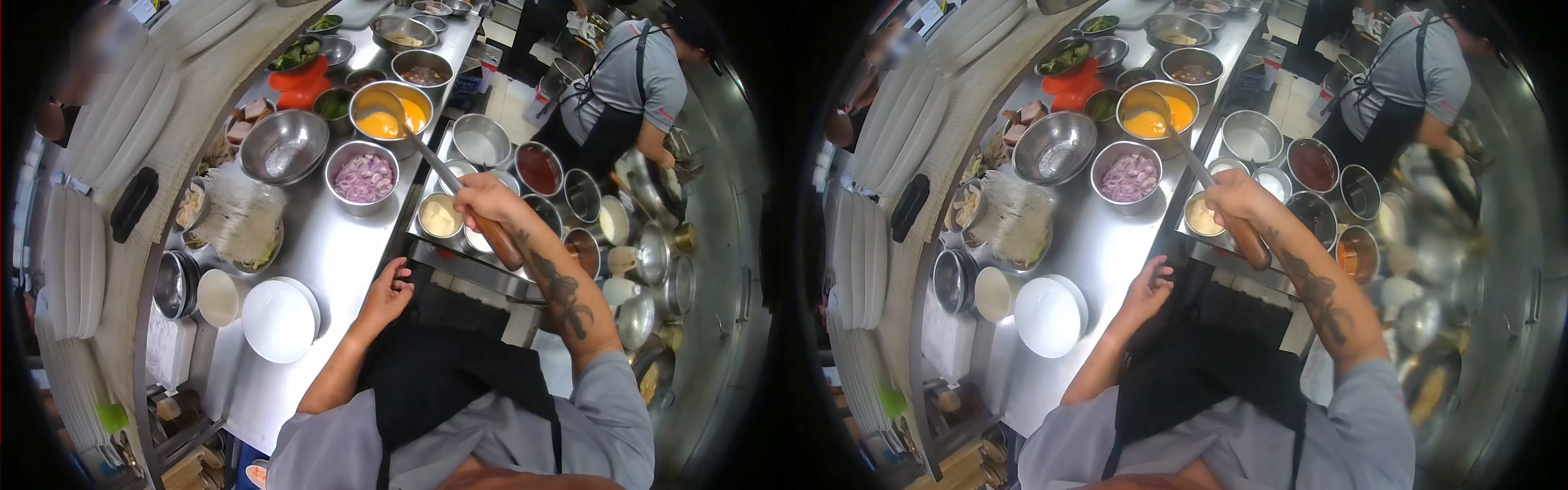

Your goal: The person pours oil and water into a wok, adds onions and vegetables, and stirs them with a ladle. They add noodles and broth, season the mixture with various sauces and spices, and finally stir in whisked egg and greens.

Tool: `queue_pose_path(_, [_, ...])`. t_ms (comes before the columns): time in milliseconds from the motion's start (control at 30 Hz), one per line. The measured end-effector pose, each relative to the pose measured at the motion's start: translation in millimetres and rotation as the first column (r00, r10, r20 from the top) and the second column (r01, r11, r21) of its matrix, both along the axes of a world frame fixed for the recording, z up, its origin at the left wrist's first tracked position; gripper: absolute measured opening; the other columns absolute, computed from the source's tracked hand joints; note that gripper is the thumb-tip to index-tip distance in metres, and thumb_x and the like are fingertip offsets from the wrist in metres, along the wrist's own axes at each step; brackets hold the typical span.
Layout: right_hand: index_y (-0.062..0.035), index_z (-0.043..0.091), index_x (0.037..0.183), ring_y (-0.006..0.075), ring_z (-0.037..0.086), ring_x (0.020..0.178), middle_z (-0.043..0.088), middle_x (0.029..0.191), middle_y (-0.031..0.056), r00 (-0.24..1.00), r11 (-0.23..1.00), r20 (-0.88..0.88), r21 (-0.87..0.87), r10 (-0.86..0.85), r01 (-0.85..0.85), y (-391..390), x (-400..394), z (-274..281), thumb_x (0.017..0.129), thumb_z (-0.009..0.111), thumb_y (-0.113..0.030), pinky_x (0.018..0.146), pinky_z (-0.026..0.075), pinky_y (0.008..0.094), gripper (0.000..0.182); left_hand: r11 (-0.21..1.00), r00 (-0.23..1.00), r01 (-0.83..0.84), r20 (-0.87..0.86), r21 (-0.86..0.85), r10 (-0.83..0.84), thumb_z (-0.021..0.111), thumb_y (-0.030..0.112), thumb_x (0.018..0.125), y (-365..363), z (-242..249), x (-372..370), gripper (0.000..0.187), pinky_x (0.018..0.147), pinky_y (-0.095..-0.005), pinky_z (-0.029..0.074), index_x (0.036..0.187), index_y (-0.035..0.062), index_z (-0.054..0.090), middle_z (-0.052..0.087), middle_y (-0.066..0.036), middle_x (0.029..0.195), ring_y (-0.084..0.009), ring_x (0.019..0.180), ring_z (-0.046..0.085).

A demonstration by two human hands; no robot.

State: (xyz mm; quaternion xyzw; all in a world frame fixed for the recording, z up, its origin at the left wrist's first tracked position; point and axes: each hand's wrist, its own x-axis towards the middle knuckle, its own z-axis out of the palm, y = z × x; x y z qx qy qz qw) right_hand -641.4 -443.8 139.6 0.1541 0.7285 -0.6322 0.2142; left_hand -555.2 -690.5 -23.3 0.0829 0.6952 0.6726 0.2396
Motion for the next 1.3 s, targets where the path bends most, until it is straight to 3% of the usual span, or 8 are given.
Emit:
queue_pose_path(167, [0.0009, 0.055, 0.085, 0.01, 0.05, 0.045, 0.056, 0.068, 0.0048, 0.984, 0.941, 0.111, -0.295, -0.142, 0.169, 6, -4, 9, 0.085, 0.053, -0.005, 0.038, 0.038, 0.0269, 0.006, 1.0, 1.0, 0.007, -0.007, -0.009, -0.007, 0.061, 0.002, 0.084, 7, 2, -4, 0.058, 0.071, -0.0202, 0.047, 0.138, 0.0017, 0.038, 0.055, -0.01, 0.114, -0.0058, 0.079, 0.054])
queue_pose_path(367, [0.0025, 0.047, 0.11, 0.0063, 0.046, 0.049, 0.054, 0.074, 0.0031, 0.969, 0.804, 0.188, -0.545, -0.16, 0.239, 14, -1, 20, 0.09, 0.048, -0.01, 0.042, 0.037, 0.0236, 0.024, 1.0, 1.0, 0.022, 0.013, 0.0, -0.022, 0.059, 0.0, 0.086, 12, 4, -1, 0.058, 0.073, -0.0199, 0.047, 0.139, 0.0043, 0.036, 0.054, -0.009, 0.114, -0.0045, 0.082, 0.052])
queue_pose_path(467, [0.0026, 0.046, 0.112, 0.0058, 0.046, 0.05, 0.052, 0.075, 0.0023, 0.967, 0.73, 0.214, -0.639, -0.135, 0.243, 20, -3, 19, 0.091, 0.048, -0.011, 0.042, 0.037, 0.0224, 0.025, 1.0, 0.999, 0.031, 0.018, 0.003, -0.031, 0.059, 0.0, 0.086, 13, 1, -1, 0.059, 0.074, -0.0202, 0.047, 0.14, 0.0041, 0.034, 0.053, -0.009, 0.115, -0.005, 0.082, 0.052])
queue_pose_path(767, [0.0016, 0.049, 0.105, 0.0086, 0.05, 0.05, 0.055, 0.074, 0.0036, 0.986, 0.847, 0.066, -0.506, -0.15, 0.163, 15, -1, 28, 0.087, 0.052, -0.007, 0.043, 0.036, 0.0251, 0.02, 1.0, 1.0, 0.018, -0.001, 0.006, -0.018, 0.059, 0.0, 0.086, 14, -1, -2, 0.059, 0.073, -0.0198, 0.046, 0.14, 0.0033, 0.034, 0.053, -0.009, 0.114, -0.0048, 0.081, 0.052])
queue_pose_path(867, [0.0048, 0.046, 0.113, 0.0069, 0.047, 0.049, 0.054, 0.076, 0.0034, 0.985, 0.855, 0.084, -0.489, -0.15, 0.172, 16, -1, 32, 0.089, 0.048, -0.009, 0.042, 0.039, 0.0243, 0.028, 1.0, 1.0, 0.018, -0.016, 0.014, -0.017, 0.059, 0.0, 0.086, 14, -2, -1, 0.059, 0.073, -0.0195, 0.046, 0.14, 0.0029, 0.034, 0.053, -0.01, 0.113, -0.0045, 0.08, 0.052])
queue_pose_path(967, [0.0054, 0.044, 0.115, 0.0068, 0.047, 0.049, 0.054, 0.076, 0.0036, 0.975, 0.725, 0.156, -0.651, -0.16, 0.223, 21, -1, 33, 0.091, 0.046, -0.009, 0.042, 0.04, 0.0234, 0.029, 1.0, 1.0, 0.015, -0.027, 0.016, -0.014, 0.059, -0.001, 0.086, 14, 0, -2, 0.059, 0.072, -0.0192, 0.046, 0.14, 0.0026, 0.034, 0.054, -0.01, 0.112, -0.0043, 0.08, 0.052])
queue_pose_path(1167, [0.0057, 0.041, 0.118, 0.0068, 0.048, 0.05, 0.053, 0.077, 0.0031, 0.984, 0.718, 0.125, -0.673, -0.125, 0.177, 18, 3, 41, 0.092, 0.044, -0.009, 0.042, 0.04, 0.0227, 0.03, 1.0, 1.0, 0.004, -0.009, 0.025, -0.004, 0.059, -0.002, 0.086, 14, 0, -1, 0.059, 0.072, -0.0192, 0.046, 0.139, 0.0025, 0.034, 0.054, -0.009, 0.111, -0.0041, 0.08, 0.053])
queue_pose_path(1300, [0.0049, 0.041, 0.116, 0.0072, 0.048, 0.052, 0.052, 0.079, 0.0032, 0.982, 0.63, 0.142, -0.753, -0.123, 0.188, 14, 5, 42, 0.092, 0.045, -0.009, 0.044, 0.039, 0.0237, 0.028, 1.0, 1.0, -0.007, -0.026, 0.03, 0.008, 0.059, -0.003, 0.086, 13, 3, 1, 0.059, 0.072, -0.0191, 0.046, 0.139, 0.0022, 0.035, 0.055, -0.009, 0.11, -0.004, 0.079, 0.053])
